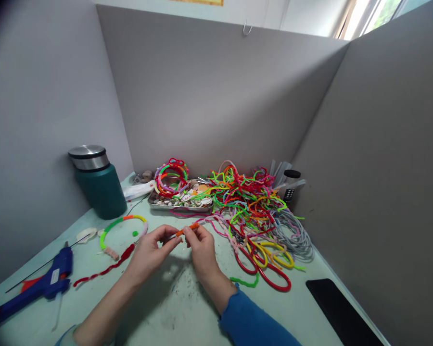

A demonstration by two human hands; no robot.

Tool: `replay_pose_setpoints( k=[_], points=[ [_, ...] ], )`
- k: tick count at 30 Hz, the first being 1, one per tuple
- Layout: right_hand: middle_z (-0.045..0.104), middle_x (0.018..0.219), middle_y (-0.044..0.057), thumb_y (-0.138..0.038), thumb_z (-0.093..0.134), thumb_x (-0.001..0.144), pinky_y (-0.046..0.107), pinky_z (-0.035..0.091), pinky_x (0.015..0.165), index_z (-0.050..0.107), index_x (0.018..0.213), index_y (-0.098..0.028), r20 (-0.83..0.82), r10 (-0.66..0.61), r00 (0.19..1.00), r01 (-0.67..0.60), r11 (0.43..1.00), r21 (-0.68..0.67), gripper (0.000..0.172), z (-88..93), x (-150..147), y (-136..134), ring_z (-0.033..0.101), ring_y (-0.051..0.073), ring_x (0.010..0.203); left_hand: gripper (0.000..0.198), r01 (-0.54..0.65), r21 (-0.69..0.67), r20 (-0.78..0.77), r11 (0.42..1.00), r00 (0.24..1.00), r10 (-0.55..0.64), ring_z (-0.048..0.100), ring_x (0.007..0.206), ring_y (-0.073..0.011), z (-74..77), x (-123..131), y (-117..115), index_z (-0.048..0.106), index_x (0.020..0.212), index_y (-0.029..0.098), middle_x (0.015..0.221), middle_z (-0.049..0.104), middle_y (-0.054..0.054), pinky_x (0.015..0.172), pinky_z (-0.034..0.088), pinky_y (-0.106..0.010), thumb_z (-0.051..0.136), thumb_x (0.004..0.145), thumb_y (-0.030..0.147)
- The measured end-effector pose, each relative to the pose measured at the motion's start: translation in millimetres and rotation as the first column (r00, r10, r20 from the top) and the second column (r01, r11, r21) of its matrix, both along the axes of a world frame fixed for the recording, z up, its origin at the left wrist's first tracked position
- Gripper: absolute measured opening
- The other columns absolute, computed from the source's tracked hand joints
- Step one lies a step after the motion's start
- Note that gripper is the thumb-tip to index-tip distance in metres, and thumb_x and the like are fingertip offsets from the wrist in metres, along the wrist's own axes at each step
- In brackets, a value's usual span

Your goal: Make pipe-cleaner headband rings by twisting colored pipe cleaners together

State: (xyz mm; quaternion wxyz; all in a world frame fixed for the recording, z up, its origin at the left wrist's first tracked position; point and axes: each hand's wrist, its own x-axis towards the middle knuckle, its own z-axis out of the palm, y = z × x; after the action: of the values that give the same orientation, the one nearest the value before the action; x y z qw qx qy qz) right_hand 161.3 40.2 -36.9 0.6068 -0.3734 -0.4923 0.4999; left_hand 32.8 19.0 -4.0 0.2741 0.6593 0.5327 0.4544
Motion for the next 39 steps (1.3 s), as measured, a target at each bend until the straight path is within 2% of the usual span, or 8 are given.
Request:
replay_pose_setpoints(
  k=[10, 15, 19, 32, 39],
  points=[
    [0.044, 0.057, -0.004, -0.034, 0.058, 0.08, 0.024, 0.031, 0.054, 0.053, 0.064, -0.017, 0.017, 0.001, 1.0, -0.002, 1.0, 0.012, 0.024, 0.0, 0.4, 0.3, 0.039, 0.01, 0.056, 0.016, 0.011, 0.199, -0.09, 0.98, 0.996, 0.007, 0.053, 0.062, -0.012, -1.1, 0.9, -2.6, 0.065, 0.08, 0.017, 0.074, 0.063, -0.002, 0.059, 0.04, -0.022, 0.053, 0.082, 0.027],
    [0.044, 0.058, -0.004, -0.034, 0.054, 0.083, 0.024, 0.032, 0.054, 0.054, 0.067, -0.017, 0.027, 0.043, 0.999, -0.044, 0.998, 0.041, 0.023, 2.0, 0.2, 0.3, 0.04, 0.011, 0.056, 0.019, -0.02, 0.085, 0.109, 0.996, 0.994, 0.01, 0.056, 0.066, -0.014, -6.2, -2.7, 2.9, 0.065, 0.087, 0.016, 0.077, 0.065, -0.003, 0.06, 0.043, -0.023, 0.056, 0.08, 0.032],
    [0.047, 0.061, -0.004, -0.031, 0.059, 0.079, 0.022, 0.033, 0.054, 0.057, 0.073, -0.017, 0.05, 0.101, 0.994, -0.103, 0.994, 0.038, 0.015, 5.1, -0.6, -2.3, 0.041, 0.01, 0.057, 0.022, 0.013, 0.002, 0.238, 1.0, 0.971, -0.014, 0.058, 0.073, -0.016, -7.6, -5.7, 6.8, 0.064, 0.09, 0.015, 0.083, 0.066, -0.005, 0.062, 0.043, -0.024, 0.055, 0.08, 0.032],
    [0.048, 0.062, -0.003, -0.029, 0.058, 0.079, 0.022, 0.034, 0.055, 0.057, 0.072, -0.017, 0.087, 0.151, 0.985, -0.156, 0.986, 0.055, 0.013, 7.8, -1.4, -4.7, 0.042, 0.01, 0.057, 0.023, 0.01, -0.07, 0.353, 0.997, 0.935, 0.015, 0.055, 0.067, -0.0142, -1.4, -3.1, 4.9, 0.067, 0.087, 0.014, 0.078, 0.066, -0.004, 0.056, 0.042, -0.022, 0.059, 0.074, 0.032],
    [0.049, 0.06, -0.004, -0.032, 0.061, 0.076, 0.022, 0.034, 0.052, 0.061, 0.076, -0.017, 0.073, 0.147, 0.986, -0.147, 0.989, -0.01, 0.016, 5.7, -3.1, -3.1, 0.042, 0.01, 0.054, 0.023, 0.063, -0.086, 0.391, 0.994, 0.92, -0.024, 0.06, 0.07, -0.0156, -1.3, -3.6, 3.2, 0.067, 0.086, 0.014, 0.077, 0.068, -0.004, 0.061, 0.046, -0.024, 0.061, 0.074, 0.032]
  ],
)
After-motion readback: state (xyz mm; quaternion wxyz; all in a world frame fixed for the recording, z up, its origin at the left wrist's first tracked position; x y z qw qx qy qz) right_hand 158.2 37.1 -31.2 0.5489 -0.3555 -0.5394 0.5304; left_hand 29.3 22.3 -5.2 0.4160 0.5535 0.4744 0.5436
